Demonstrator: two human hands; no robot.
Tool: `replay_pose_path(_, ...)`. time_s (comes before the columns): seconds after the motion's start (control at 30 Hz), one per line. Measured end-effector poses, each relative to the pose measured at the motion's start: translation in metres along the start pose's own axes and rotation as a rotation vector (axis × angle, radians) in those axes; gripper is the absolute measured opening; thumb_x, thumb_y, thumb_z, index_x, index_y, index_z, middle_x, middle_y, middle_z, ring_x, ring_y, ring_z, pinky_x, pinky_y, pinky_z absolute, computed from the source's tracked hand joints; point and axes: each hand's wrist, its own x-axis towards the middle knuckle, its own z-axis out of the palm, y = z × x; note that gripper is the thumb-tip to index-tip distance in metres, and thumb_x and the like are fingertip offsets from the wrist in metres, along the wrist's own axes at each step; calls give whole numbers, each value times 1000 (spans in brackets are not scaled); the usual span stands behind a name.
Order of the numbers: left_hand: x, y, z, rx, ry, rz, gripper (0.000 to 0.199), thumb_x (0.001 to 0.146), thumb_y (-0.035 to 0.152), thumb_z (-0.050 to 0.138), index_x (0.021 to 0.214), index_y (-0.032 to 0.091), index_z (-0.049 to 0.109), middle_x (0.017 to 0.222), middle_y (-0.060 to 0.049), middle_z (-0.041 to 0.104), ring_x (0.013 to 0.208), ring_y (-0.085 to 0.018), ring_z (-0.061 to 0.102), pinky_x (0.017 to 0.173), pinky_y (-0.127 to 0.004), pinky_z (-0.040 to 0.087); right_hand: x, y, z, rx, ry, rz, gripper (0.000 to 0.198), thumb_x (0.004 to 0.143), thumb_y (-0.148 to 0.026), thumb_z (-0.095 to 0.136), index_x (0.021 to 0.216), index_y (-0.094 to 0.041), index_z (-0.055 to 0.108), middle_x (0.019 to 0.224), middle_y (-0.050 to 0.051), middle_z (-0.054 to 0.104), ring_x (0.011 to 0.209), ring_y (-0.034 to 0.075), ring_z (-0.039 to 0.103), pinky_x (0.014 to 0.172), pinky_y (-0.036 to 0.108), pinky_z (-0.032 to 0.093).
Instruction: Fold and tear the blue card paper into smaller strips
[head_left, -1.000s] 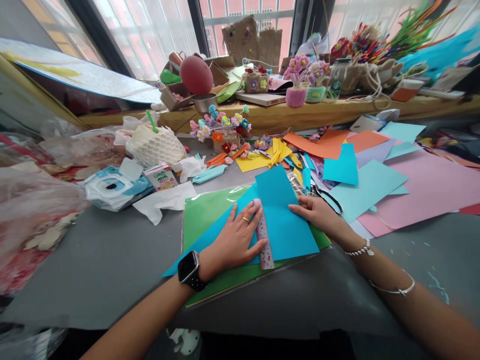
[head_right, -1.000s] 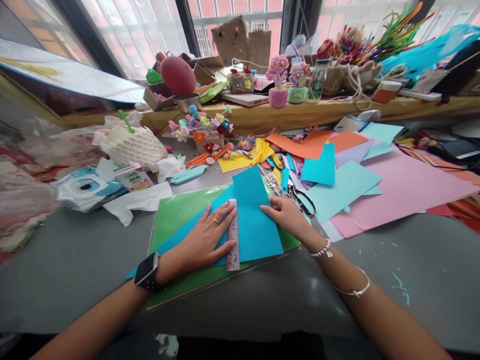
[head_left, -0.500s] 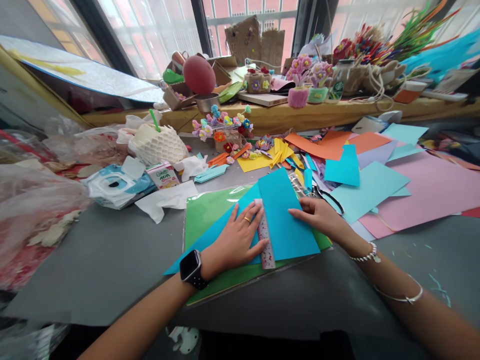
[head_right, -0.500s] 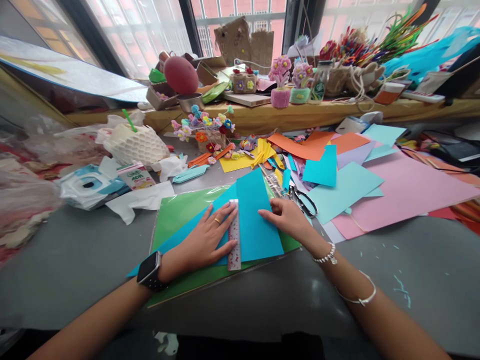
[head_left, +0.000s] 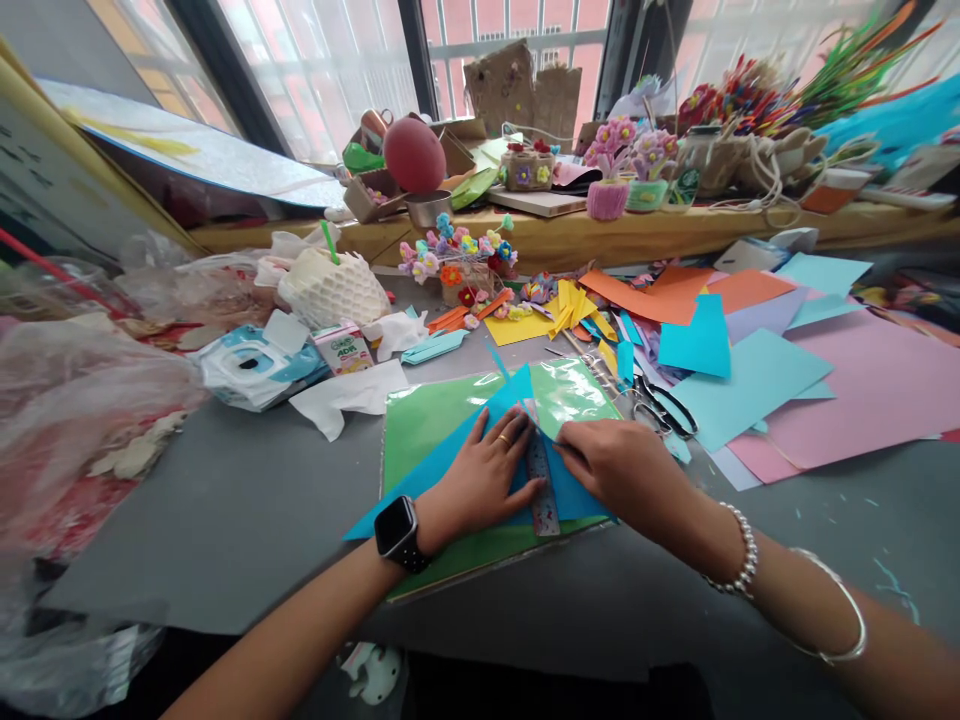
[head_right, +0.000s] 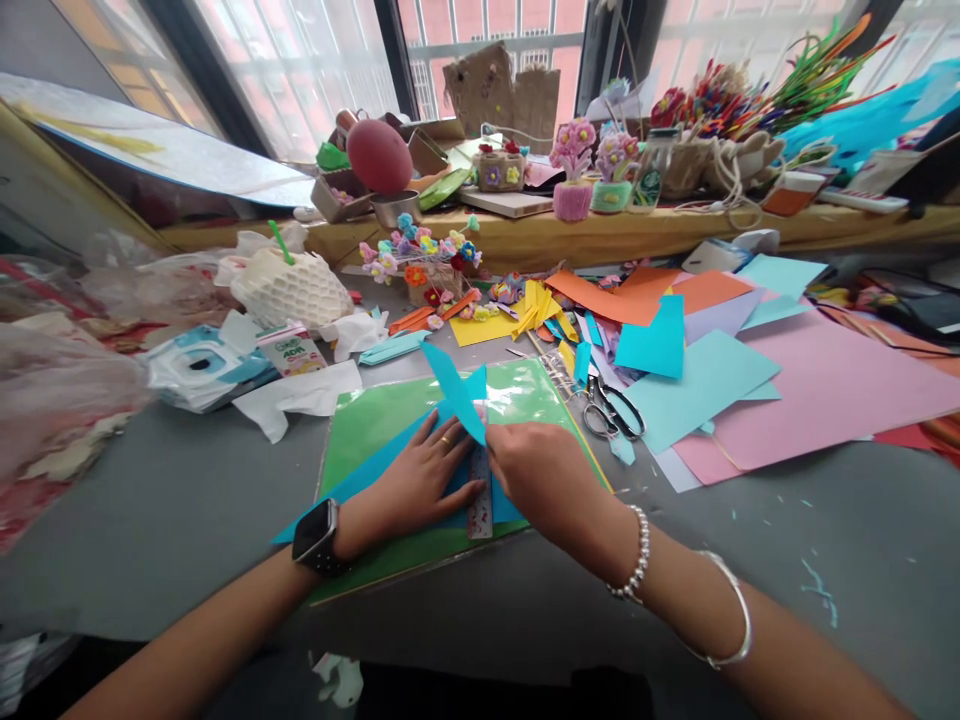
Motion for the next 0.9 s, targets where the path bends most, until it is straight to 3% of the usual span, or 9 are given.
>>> replay_pose_path(0.13, -1, 0, 0, -11, 23, 20, 62, 82, 48, 28, 130, 8, 24, 136, -15, 26, 126, -27, 20, 103, -46, 11, -4, -10, -3, -48, 4, -88, 15, 78, -15, 44, 69, -16, 56, 59, 3, 59, 55, 13, 52, 47, 25, 26)
replay_pose_path(0.27, -3, 1, -2, -46, 40, 27, 75, 77, 60, 30, 130, 7, 24, 134, -18, 28, 126, -28, 20, 102, -49, 10, -18, -3, -8, -86, -8, 29, 11, 74, -27, 54, 76, -16, 56, 65, 4, 61, 57, 15, 55, 46, 24, 28)
replay_pose_path(0.37, -4, 2, -2, -67, 36, 23, 82, 71, 67, 31, 127, 7, 30, 132, -19, 33, 125, -30, 21, 102, -51, 8, -28, 3, -8, -174, -53, 77, 7, 72, -18, 54, 66, -17, 53, 58, 2, 59, 50, 14, 52, 42, 24, 22)
replay_pose_path(0.53, -2, -2, 4, -50, 61, 38, 82, 73, 62, 36, 131, 6, 20, 137, -18, 22, 127, -29, 17, 103, -45, 15, -33, -15, -5, -182, 127, -78, 24, 70, -1, 42, 54, -18, 47, 48, 1, 52, 43, 13, 44, 44, 26, 20)
replay_pose_path(0.63, -1, -4, 11, 15, 81, 42, 64, 82, 48, 30, 132, 8, 19, 138, -15, 20, 128, -27, 14, 102, -47, 11, -33, -31, -8, -145, 228, -201, 29, 70, 2, 36, 52, -18, 46, 45, 0, 48, 42, 13, 41, 44, 26, 19)
replay_pose_path(0.7, -2, -3, 10, 51, 73, 22, 56, 86, 42, 23, 132, 10, 21, 139, -13, 21, 128, -25, 13, 102, -49, 8, -35, -34, -9, -121, 248, -201, 28, 74, -1, 36, 54, -18, 48, 47, 0, 49, 43, 13, 42, 45, 26, 20)
replay_pose_path(0.9, -2, 1, 2, 51, 19, 32, 89, 69, 71, 25, 134, 11, 14, 140, -11, 15, 128, -26, 13, 103, -47, 8, -50, -10, -8, -95, 131, -57, 21, 78, -12, 39, 63, -17, 53, 54, 1, 54, 49, 13, 49, 45, 25, 25)
